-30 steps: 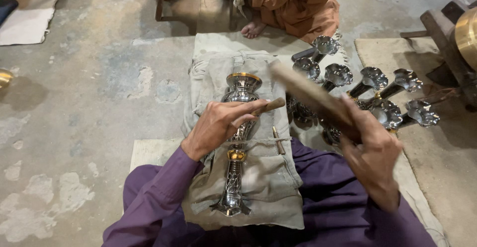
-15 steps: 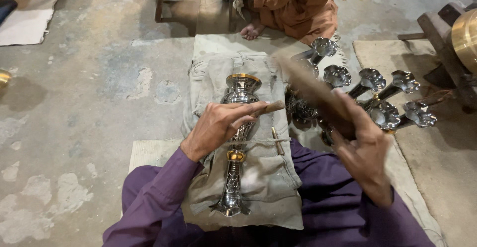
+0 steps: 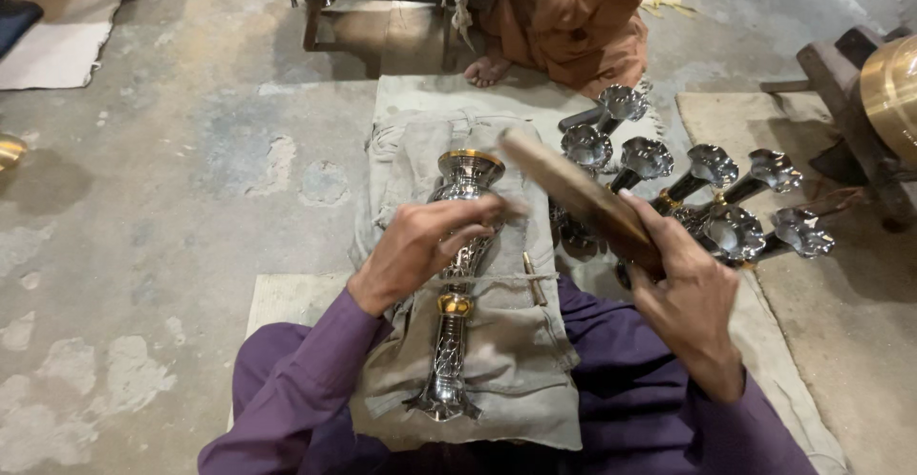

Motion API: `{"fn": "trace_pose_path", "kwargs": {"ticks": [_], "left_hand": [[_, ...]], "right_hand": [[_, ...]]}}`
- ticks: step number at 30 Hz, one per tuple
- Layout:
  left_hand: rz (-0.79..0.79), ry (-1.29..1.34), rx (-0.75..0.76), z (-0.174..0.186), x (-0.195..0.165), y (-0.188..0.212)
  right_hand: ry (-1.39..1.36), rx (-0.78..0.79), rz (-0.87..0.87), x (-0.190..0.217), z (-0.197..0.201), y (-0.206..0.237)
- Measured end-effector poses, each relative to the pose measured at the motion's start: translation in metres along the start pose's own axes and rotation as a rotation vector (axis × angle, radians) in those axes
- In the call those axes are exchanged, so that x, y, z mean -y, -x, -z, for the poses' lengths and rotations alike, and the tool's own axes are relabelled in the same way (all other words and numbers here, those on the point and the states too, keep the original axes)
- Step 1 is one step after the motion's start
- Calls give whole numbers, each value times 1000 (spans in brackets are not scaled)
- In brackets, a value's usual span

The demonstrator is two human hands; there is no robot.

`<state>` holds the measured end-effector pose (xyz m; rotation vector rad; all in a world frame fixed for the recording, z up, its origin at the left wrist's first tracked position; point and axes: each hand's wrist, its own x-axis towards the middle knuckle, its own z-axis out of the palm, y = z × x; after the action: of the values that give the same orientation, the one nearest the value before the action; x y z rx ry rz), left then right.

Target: The person sits on the floor with a silver vase resting on a cloth cushion on their lap. They hold a punch against the vase's engraved surface and repeatedly strike it with a wooden mallet, repositioning the punch to work different areas of the pattern, briefly retie the securing cord, then resume hammering.

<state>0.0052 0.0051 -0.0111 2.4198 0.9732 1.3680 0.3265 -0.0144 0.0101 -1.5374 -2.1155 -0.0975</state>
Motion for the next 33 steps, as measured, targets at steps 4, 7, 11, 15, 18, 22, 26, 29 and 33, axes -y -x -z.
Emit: {"fn": "trace_pose_path", "kwargs": {"ticks": [4, 7, 11, 15, 18, 22, 26, 29, 33], "left_hand": [[168, 188, -22, 9, -3, 0], [165, 157, 45, 15, -2, -8], [206, 169, 109, 19, -2, -15], [189, 161, 94, 21, -4, -12], [187, 118, 100, 20, -4, -11], [148, 125, 88, 19, -3, -8], [192, 123, 106, 15, -1, -9], [189, 119, 94, 14, 0, -8], [182, 102, 78, 14, 0, -6]], "right_hand": [[-277, -68, 116, 2, 1, -2], [-226, 28, 152, 6, 2, -3], [39, 259, 79, 7, -2, -6], [147, 171, 129, 1, -4, -13], [-226, -120, 235, -2, 4, -18], [-111, -95, 251, -2, 25, -24], [-119, -131, 268, 7, 32, -33], [95, -30, 266, 12, 34, -36], [-163, -204, 309, 18, 35, -34]]}}
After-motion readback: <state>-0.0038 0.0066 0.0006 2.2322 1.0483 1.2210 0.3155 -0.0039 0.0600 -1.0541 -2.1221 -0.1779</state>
